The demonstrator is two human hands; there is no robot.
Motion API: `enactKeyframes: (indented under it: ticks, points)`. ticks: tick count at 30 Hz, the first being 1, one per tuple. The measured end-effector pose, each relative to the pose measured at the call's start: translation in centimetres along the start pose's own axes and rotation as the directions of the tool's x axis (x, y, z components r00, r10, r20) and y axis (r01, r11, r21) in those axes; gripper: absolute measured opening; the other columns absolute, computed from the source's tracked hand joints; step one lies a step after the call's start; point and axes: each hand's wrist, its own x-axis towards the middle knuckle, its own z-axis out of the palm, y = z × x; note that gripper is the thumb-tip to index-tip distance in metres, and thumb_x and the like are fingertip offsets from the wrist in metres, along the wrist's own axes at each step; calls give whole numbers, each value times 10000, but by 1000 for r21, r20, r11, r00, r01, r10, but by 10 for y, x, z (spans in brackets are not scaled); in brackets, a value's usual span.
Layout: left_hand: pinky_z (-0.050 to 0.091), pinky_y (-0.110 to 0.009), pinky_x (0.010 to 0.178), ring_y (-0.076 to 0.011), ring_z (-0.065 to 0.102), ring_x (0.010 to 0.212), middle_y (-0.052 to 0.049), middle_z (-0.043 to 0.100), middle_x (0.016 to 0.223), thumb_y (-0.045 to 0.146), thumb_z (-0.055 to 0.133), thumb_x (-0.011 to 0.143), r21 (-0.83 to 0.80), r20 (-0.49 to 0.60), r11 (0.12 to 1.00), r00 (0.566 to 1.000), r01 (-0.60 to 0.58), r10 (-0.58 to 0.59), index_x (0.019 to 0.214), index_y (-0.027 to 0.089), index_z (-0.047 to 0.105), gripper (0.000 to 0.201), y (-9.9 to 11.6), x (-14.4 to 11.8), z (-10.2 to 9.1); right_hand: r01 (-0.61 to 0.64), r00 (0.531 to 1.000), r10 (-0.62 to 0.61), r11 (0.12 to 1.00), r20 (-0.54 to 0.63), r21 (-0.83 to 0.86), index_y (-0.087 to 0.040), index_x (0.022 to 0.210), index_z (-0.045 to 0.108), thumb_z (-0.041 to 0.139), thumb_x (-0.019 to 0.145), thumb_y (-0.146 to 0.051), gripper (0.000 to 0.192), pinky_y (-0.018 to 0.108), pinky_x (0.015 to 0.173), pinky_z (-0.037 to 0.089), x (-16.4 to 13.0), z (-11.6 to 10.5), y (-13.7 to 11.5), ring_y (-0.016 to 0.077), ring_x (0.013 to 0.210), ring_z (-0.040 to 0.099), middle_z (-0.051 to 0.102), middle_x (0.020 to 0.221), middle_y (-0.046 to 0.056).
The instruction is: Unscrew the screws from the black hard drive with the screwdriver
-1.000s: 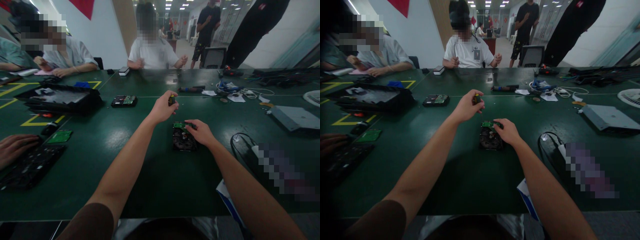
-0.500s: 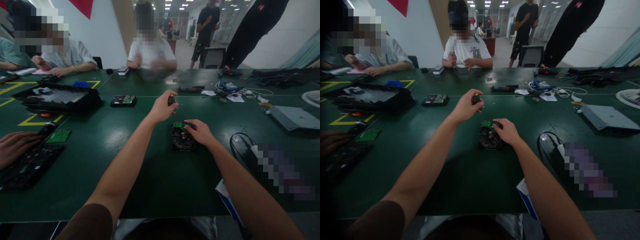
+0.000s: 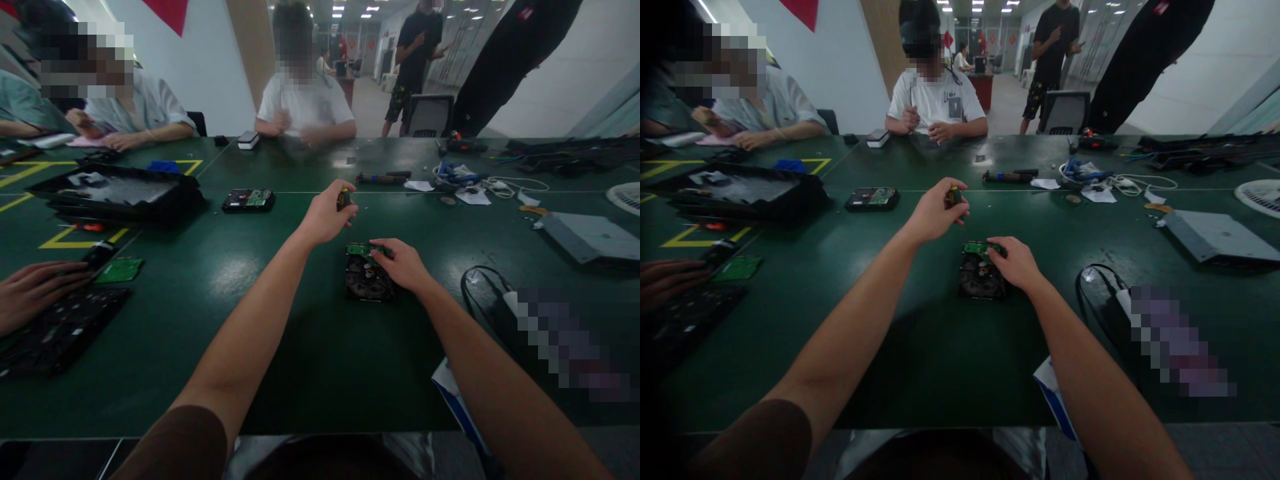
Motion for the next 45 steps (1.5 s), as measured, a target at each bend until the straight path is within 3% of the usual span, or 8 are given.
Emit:
enactKeyframes:
  ticks: [22,33,45]
  points:
    - [565,-219,548,-140,680,694,-13,659,807,180,703,839,-3,-42,998,997,-67,67,1115,228,577,307,-4,0,4,27,999,-27,1000,-27,-12,-244,1231,698,621,941,-355,320,390,837,524,0,2,2,236,973,664,698,1227,85]
    - [545,-208,529,-125,633,687,-15,595,860,262,763,786,-40,-5,995,996,-89,89,1031,219,596,300,3,-2,1,20,999,-20,1000,-38,-3,-254,1238,697,625,941,-365,325,393,825,519,-1,3,2,226,933,660,700,1211,84]
    - [548,-197,526,-121,625,695,-8,601,850,235,769,776,35,18,992,993,-120,120,1034,229,617,299,6,-3,1,4,1000,-4,1000,-26,2,-244,1247,692,619,938,-374,343,388,806,522,-1,2,0,211,866,651,702,1188,82]
